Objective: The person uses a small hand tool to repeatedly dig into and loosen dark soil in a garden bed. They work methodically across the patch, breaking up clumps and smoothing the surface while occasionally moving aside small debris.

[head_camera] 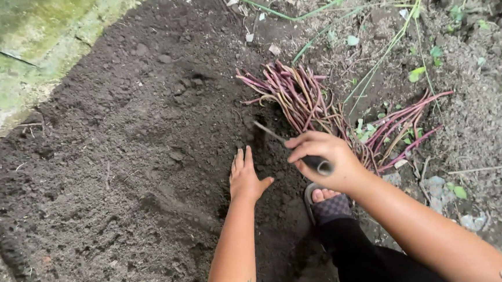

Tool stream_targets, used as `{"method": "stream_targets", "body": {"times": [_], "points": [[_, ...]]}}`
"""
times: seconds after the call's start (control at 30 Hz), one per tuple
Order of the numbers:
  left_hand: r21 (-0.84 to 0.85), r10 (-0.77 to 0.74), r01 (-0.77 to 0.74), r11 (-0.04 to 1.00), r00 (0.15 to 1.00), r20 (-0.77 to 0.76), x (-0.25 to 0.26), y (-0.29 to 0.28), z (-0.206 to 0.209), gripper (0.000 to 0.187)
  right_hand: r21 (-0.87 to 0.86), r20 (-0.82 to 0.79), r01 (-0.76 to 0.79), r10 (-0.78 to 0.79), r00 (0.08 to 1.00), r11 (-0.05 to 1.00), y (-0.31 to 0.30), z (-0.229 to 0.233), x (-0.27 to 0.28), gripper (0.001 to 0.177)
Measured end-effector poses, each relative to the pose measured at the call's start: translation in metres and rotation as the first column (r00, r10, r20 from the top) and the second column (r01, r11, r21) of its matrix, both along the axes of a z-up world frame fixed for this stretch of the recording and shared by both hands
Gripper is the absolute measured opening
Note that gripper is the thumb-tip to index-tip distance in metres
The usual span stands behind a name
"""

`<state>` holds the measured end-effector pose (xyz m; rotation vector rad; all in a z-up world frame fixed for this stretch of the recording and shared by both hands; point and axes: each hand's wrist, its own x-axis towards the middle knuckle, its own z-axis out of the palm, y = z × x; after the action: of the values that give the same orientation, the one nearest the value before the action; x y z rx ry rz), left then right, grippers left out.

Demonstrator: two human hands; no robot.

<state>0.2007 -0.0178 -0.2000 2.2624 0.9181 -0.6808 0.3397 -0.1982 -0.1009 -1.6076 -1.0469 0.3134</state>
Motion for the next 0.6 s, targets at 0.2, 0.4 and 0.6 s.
{"method": "stream_targets", "body": {"times": [0.2,0.4,0.6], "points": [[0.053,-0.009,0.013,0.999,0.997,-0.073,-0.004,0.007,-0.006,0.108,0.030,-0.106,-0.020,0.023,0.994,0.999,-0.023,0.047,0.025,0.011],[0.052,-0.076,0.080,0.995,0.993,-0.086,-0.014,0.004,0.007,0.108,0.031,-0.041,0.058,-0.057,0.998,0.998,-0.033,0.048,0.033,0.010],[0.080,-0.128,0.135,0.988,0.988,-0.085,-0.023,0.003,-0.004,0.107,-0.035,0.113,-0.012,0.016,0.993,0.999,-0.012,-0.022,0.033,0.010]]}}
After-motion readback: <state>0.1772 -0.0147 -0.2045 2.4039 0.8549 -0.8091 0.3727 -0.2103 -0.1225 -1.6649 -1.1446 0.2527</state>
